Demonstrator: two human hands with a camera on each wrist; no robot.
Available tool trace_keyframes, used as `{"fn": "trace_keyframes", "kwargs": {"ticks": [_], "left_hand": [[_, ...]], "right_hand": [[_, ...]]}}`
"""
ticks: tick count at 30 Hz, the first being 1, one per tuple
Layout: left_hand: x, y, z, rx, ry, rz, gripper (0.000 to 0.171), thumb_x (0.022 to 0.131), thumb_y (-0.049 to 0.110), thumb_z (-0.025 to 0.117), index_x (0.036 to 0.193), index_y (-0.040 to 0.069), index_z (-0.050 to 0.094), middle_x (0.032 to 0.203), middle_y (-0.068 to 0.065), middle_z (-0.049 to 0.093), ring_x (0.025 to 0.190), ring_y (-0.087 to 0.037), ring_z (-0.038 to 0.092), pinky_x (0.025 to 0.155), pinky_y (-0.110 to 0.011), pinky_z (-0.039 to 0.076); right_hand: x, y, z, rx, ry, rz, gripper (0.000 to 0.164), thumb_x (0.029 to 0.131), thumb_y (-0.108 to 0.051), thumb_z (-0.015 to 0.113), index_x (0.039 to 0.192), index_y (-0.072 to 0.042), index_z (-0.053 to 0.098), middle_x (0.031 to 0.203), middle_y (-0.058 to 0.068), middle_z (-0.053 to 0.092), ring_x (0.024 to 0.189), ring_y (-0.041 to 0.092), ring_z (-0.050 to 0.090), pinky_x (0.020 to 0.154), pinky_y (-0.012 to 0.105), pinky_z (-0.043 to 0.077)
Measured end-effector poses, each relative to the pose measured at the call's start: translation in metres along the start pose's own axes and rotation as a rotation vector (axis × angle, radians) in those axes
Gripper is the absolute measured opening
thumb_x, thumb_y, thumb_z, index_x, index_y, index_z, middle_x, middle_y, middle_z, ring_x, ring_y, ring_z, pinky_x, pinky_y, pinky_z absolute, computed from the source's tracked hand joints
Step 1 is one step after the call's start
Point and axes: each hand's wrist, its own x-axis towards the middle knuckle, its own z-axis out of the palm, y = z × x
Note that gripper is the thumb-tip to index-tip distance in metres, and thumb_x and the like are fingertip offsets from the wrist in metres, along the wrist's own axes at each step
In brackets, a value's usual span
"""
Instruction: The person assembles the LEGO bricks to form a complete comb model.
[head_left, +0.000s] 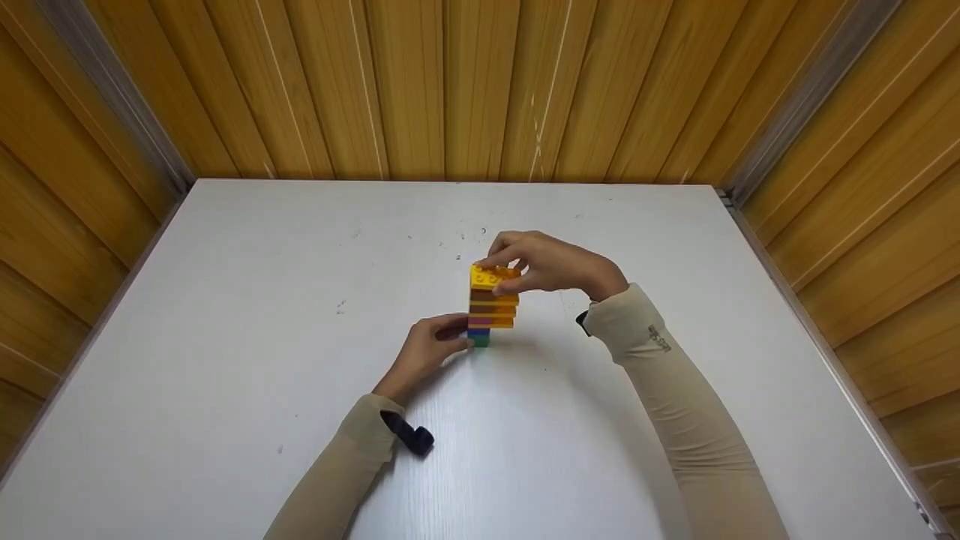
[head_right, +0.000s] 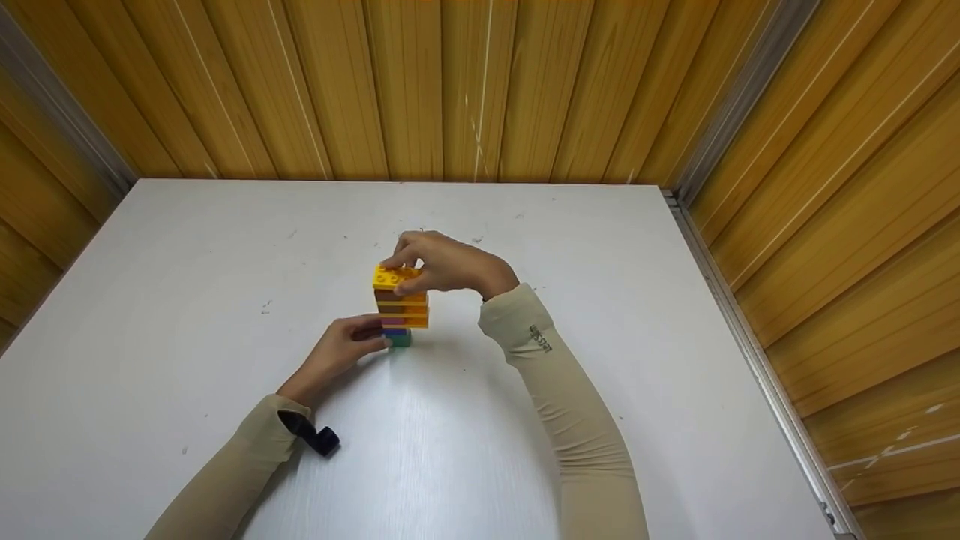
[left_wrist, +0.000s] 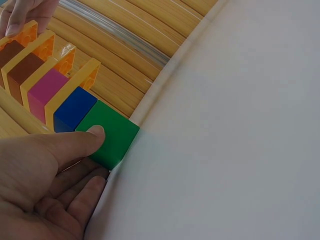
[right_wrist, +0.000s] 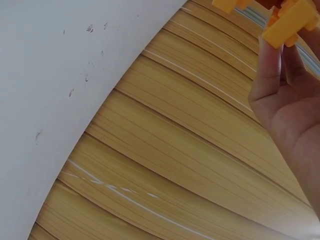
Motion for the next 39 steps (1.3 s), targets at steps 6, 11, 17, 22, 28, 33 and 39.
{"fn": "trace_keyframes", "kwargs": {"ticks": [6, 11, 17, 22, 28, 33, 39], "left_hand": [[0.001, 0.001, -0.001, 0.011, 0.002, -0.016, 0.045, 0.086, 0.009, 0.068, 0.130, 0.008, 0.060, 0.127, -0.008, 0.064, 0.117, -0.021, 0.060, 0.104, -0.036, 0.047], [0.000, 0.000, -0.001, 0.020, 0.001, -0.029, 0.045, 0.087, 0.010, 0.068, 0.131, 0.009, 0.059, 0.127, -0.007, 0.064, 0.117, -0.020, 0.060, 0.104, -0.035, 0.046], [0.001, -0.001, -0.001, 0.012, 0.000, -0.028, 0.045, 0.087, 0.010, 0.068, 0.131, 0.010, 0.059, 0.127, -0.007, 0.064, 0.117, -0.020, 0.060, 0.104, -0.036, 0.047], [0.002, -0.001, 0.000, 0.001, -0.002, -0.001, 0.044, 0.087, 0.008, 0.067, 0.130, 0.008, 0.060, 0.127, -0.009, 0.064, 0.117, -0.022, 0.061, 0.103, -0.036, 0.048], [0.003, -0.001, -0.001, -0.008, -0.004, 0.007, 0.044, 0.087, 0.008, 0.068, 0.130, 0.007, 0.059, 0.127, -0.011, 0.064, 0.118, -0.024, 0.060, 0.104, -0.037, 0.047], [0.002, -0.001, -0.001, -0.013, 0.004, 0.004, 0.045, 0.087, 0.009, 0.068, 0.130, 0.006, 0.059, 0.129, -0.012, 0.063, 0.119, -0.026, 0.059, 0.105, -0.040, 0.045], [0.001, -0.001, -0.001, 0.009, -0.004, -0.012, 0.044, 0.087, 0.010, 0.068, 0.131, 0.009, 0.059, 0.128, -0.010, 0.063, 0.119, -0.023, 0.060, 0.105, -0.037, 0.046]], "right_hand": [[0.002, 0.001, 0.001, 0.001, 0.002, 0.013, 0.044, 0.088, -0.018, 0.070, 0.129, -0.008, 0.061, 0.115, 0.012, 0.058, 0.110, 0.025, 0.056, 0.091, 0.039, 0.055], [0.003, 0.001, 0.002, -0.005, 0.000, 0.018, 0.043, 0.088, -0.016, 0.070, 0.129, -0.007, 0.061, 0.115, 0.012, 0.058, 0.110, 0.026, 0.056, 0.090, 0.039, 0.055], [0.003, -0.001, 0.002, -0.012, -0.002, 0.042, 0.044, 0.087, -0.016, 0.070, 0.130, -0.009, 0.061, 0.115, 0.012, 0.058, 0.110, 0.025, 0.056, 0.092, 0.039, 0.055], [0.002, -0.001, 0.001, -0.001, 0.007, 0.043, 0.044, 0.087, -0.014, 0.071, 0.129, -0.008, 0.061, 0.113, 0.012, 0.058, 0.109, 0.025, 0.056, 0.091, 0.038, 0.055], [0.003, -0.005, 0.000, -0.032, -0.005, 0.049, 0.043, 0.087, -0.015, 0.071, 0.128, -0.008, 0.062, 0.111, 0.011, 0.058, 0.107, 0.024, 0.055, 0.091, 0.038, 0.054], [0.006, -0.011, -0.001, -0.054, -0.009, 0.052, 0.044, 0.086, -0.015, 0.072, 0.128, -0.009, 0.062, 0.109, 0.011, 0.058, 0.102, 0.024, 0.054, 0.088, 0.037, 0.052], [0.007, -0.011, 0.001, -0.047, -0.015, 0.073, 0.044, 0.085, -0.014, 0.073, 0.127, -0.008, 0.062, 0.108, 0.010, 0.058, 0.099, 0.023, 0.053, 0.083, 0.032, 0.050]]}}
